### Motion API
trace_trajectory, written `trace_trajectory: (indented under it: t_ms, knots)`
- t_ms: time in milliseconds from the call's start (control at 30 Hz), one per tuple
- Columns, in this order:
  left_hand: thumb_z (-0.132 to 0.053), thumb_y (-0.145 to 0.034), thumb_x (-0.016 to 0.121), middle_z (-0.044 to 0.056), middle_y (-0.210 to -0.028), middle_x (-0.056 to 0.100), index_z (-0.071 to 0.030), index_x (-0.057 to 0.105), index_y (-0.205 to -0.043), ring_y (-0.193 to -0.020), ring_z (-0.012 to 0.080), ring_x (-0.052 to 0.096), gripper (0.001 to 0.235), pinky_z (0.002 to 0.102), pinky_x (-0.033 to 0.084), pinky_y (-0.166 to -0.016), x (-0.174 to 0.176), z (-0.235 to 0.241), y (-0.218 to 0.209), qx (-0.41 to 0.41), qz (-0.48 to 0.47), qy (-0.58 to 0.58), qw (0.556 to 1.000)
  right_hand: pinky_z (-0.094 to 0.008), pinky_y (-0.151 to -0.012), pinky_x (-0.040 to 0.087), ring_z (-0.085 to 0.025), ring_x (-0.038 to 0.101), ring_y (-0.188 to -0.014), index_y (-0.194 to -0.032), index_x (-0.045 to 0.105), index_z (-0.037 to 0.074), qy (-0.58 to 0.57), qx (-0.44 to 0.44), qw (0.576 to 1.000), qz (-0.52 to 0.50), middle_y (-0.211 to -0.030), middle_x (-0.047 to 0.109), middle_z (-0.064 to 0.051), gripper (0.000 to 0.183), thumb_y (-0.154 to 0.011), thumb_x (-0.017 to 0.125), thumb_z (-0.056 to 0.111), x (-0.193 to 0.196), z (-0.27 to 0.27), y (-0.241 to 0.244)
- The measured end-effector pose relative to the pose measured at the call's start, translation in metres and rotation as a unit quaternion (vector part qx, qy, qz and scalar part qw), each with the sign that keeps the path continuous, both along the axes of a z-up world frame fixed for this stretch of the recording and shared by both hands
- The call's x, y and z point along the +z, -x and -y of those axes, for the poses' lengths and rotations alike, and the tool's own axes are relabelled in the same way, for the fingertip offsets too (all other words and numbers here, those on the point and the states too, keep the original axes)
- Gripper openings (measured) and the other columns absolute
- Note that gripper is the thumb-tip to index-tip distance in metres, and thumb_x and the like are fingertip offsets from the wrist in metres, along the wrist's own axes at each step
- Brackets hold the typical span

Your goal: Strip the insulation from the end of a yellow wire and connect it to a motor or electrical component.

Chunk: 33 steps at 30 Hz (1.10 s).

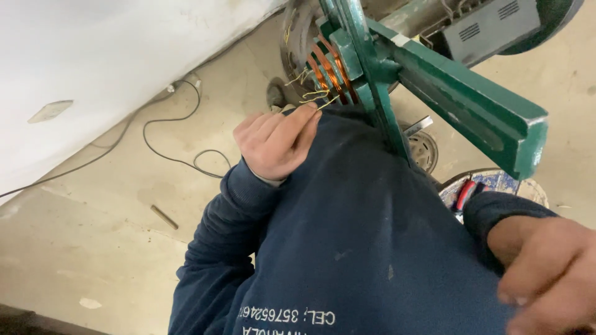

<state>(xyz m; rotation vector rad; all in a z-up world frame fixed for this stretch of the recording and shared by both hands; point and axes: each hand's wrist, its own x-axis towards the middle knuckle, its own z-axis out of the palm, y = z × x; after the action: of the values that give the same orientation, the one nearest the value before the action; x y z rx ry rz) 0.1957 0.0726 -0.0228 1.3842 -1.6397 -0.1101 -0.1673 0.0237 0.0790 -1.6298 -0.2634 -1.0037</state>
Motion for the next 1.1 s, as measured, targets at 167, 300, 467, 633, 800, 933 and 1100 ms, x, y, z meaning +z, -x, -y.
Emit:
trace_trajectory:
  t_ms: [167, 300, 467, 633, 800, 933, 1100]
  knots:
    - [-0.006, -0.086, 0.09, 0.002, -0.064, 0.056, -0.007, 0.076, -0.1, -0.051, 0.019, 0.052, 0.02, 0.034, 0.039, -0.051, -0.005, 0.0, -0.002, 0.017, 0.012, 0.006, 1.0, -0.031, -0.063, 0.06, -0.015, 0.074, -0.073, -0.094, 0.06, 0.018, 0.104, -0.176, 0.979, 0.016, -0.095, 0.063, -0.002, 0.013, -0.099, 0.07, 0.014, -0.026, -0.003, -0.044]
    - [-0.007, -0.087, 0.089, 0.002, -0.065, 0.058, -0.006, 0.076, -0.1, -0.052, 0.0196, 0.054, 0.018, 0.035, 0.039, -0.051, -0.007, 0.0, -0.001, 0.007, 0.015, -0.001, 1.0, -0.039, -0.064, 0.061, -0.026, 0.075, -0.071, -0.09, 0.062, 0.003, 0.121, -0.303, 0.937, -0.123, -0.098, 0.069, -0.011, 0.02, -0.08, 0.077, -0.005, -0.053, -0.007, -0.033]
    - [-0.007, -0.088, 0.088, 0.002, -0.065, 0.058, -0.006, 0.075, -0.098, -0.052, 0.0194, 0.054, 0.016, 0.034, 0.04, -0.052, -0.007, -0.001, -0.001, -0.007, 0.011, -0.001, 1.0, -0.042, -0.073, 0.065, -0.034, 0.074, -0.081, -0.091, 0.067, -0.003, 0.127, -0.29, 0.907, -0.279, -0.097, 0.065, -0.019, 0.015, -0.081, 0.078, -0.008, -0.035, 0.002, -0.054]
    - [-0.006, -0.086, 0.088, 0.0, -0.062, 0.056, -0.006, 0.075, -0.095, -0.049, 0.0174, 0.052, 0.016, 0.033, 0.038, -0.05, -0.006, -0.004, -0.003, 0.006, 0.028, 0.005, 1.0, -0.04, -0.077, 0.065, -0.029, 0.075, -0.085, -0.09, 0.067, -0.003, 0.115, -0.361, 0.877, -0.294, -0.095, 0.068, -0.019, 0.012, -0.085, 0.077, -0.007, -0.042, -0.007, -0.062]
    - [-0.006, -0.085, 0.088, 0.0, -0.061, 0.055, -0.006, 0.075, -0.095, -0.049, 0.0165, 0.051, 0.016, 0.033, 0.037, -0.049, -0.006, -0.005, -0.003, 0.018, 0.036, 0.014, 0.999, -0.036, -0.076, 0.064, -0.026, 0.075, -0.084, -0.09, 0.067, -0.001, 0.083, -0.406, 0.861, -0.296, -0.095, 0.069, -0.019, 0.008, -0.09, 0.075, -0.001, -0.049, -0.014, -0.07]
    - [-0.006, -0.085, 0.088, -0.001, -0.06, 0.053, -0.006, 0.075, -0.094, -0.048, 0.0163, 0.049, 0.016, 0.033, 0.036, -0.049, -0.009, -0.004, -0.001, 0.022, 0.034, 0.024, 0.999, -0.033, -0.075, 0.063, -0.028, 0.076, -0.088, -0.096, 0.069, -0.001, 0.091, -0.418, 0.855, -0.293, -0.099, 0.071, -0.02, 0.006, -0.096, 0.075, 0.0, -0.064, -0.016, -0.062]
    - [-0.007, -0.087, 0.087, -0.001, -0.06, 0.053, -0.007, 0.075, -0.094, -0.049, 0.0161, 0.05, 0.015, 0.033, 0.037, -0.049, -0.009, -0.003, 0.002, 0.011, 0.033, 0.016, 0.999, -0.036, -0.076, 0.063, -0.029, 0.076, -0.086, -0.097, 0.066, -0.004, 0.092, -0.409, 0.856, -0.302, -0.095, 0.071, -0.021, 0.004, -0.096, 0.07, -0.003, -0.055, -0.008, -0.075]
